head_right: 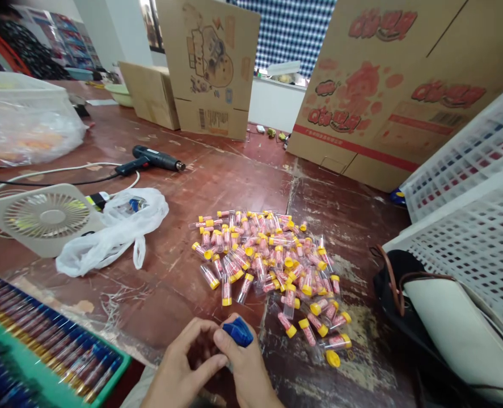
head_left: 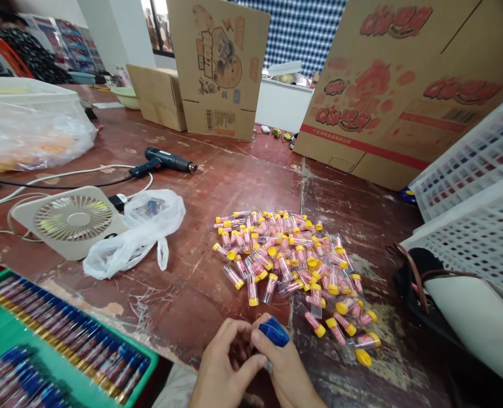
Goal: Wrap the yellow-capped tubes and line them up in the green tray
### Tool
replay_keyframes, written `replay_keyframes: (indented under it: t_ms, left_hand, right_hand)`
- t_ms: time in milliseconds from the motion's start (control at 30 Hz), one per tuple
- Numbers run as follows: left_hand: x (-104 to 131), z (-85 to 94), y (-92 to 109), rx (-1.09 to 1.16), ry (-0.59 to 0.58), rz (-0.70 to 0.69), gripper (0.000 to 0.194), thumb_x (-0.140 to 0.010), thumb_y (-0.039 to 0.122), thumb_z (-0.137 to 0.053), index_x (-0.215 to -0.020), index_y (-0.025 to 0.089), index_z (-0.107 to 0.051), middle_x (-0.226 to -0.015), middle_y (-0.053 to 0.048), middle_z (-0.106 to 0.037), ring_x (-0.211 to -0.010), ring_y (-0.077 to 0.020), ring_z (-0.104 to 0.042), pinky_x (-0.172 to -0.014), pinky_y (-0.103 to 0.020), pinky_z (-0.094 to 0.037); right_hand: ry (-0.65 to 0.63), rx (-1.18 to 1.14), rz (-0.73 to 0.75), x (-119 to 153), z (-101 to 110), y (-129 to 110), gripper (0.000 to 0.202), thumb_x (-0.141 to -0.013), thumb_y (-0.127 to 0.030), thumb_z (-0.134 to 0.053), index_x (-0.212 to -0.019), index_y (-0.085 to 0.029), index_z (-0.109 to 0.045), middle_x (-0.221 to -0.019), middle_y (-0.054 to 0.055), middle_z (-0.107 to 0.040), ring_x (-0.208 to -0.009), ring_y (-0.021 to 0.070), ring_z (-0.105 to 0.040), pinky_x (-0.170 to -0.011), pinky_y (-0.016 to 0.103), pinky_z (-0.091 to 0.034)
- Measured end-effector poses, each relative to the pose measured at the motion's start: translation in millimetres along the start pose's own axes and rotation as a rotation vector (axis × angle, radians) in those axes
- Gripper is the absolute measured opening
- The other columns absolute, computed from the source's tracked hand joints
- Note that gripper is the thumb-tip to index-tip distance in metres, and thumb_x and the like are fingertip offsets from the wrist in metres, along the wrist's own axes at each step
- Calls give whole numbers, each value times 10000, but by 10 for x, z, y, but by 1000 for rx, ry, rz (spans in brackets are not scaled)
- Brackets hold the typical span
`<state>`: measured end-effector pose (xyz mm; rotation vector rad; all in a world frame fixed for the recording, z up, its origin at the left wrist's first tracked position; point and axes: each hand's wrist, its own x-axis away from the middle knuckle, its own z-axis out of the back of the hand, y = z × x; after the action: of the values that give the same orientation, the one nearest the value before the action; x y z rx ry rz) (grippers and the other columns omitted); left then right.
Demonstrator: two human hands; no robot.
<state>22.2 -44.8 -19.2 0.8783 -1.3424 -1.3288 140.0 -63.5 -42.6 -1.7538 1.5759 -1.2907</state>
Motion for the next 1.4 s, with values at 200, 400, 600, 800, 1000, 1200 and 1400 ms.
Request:
replay_keyframes:
  t_ms: [200, 400, 600, 800, 1000, 1200, 1400]
  left_hand:
    - [12, 54, -73, 82, 57, 62, 211, -721, 330, -706, -621, 172, -610, -591, 2, -593, -593, -157, -515, -572, -221, -413]
    - [-27, 237, -47, -13, -112, 128, 317, -813, 396, -614, -615, 158, -682, -488, 7, -559, -493, -141, -488, -511, -220, -372]
    - [15, 241, 71, -29, -106, 15, 251, -824, 363, -628, -685, 181, -728, -666, -31, -639, -638, -175, -572, -598, -229, -435]
    - [136, 146, 113, 170, -59, 111, 304, -766, 442, -676, -664, 166, -603, -537, 17, -577, -465, -118, -488, -445, -195, -367]
    - [136, 151, 201, 154, -114, 115, 412, -757, 552, -646, -670, 152, -595, -487, -7, -616, -412, -102, -435, -419, -194, -340]
    - [127, 128, 114, 59, -149, 53, 315, -856, 444, -584, -736, 157, -636, -613, -29, -677, -503, -135, -533, -483, -211, -409]
    - [-403, 435, 132, -805, 36, -427, 303, -922, 157, -454, -1117, 246, -669, -981, -73, -637, -891, -222, -595, -762, -300, -480]
  right_hand:
    - [-59, 88, 0, -46, -57, -41, 326, -668, -391, -822, -691, -208, -553, -611, -58, -453, -584, 120, -385, -548, 233, -341]
    - [-165, 86, -58, -119, -65, -93, 355, -578, -365, -873, -788, -183, -653, -655, -28, -564, -589, 127, -459, -562, 248, -362]
    - [-91, 45, -19, -57, 19, -48, 304, -615, -355, -859, -720, -186, -629, -610, -50, -524, -570, 121, -461, -571, 244, -384]
    - [-30, -16, 11, 60, 44, 46, 344, -620, -394, -858, -781, -194, -630, -670, -23, -602, -620, 162, -549, -622, 288, -451]
    - [-68, -41, 43, 89, 35, 8, 345, -624, -404, -851, -745, -179, -619, -532, -64, -501, -441, 92, -407, -452, 230, -380]
    - [15, 19, 12, 95, 146, -50, 361, -638, -441, -825, -606, -177, -581, -464, -62, -441, -448, 104, -392, -454, 242, -392]
    - [80, 47, 35, 49, 259, -135, 317, -633, -421, -837, -674, -189, -625, -521, -53, -480, -500, 120, -419, -496, 258, -427]
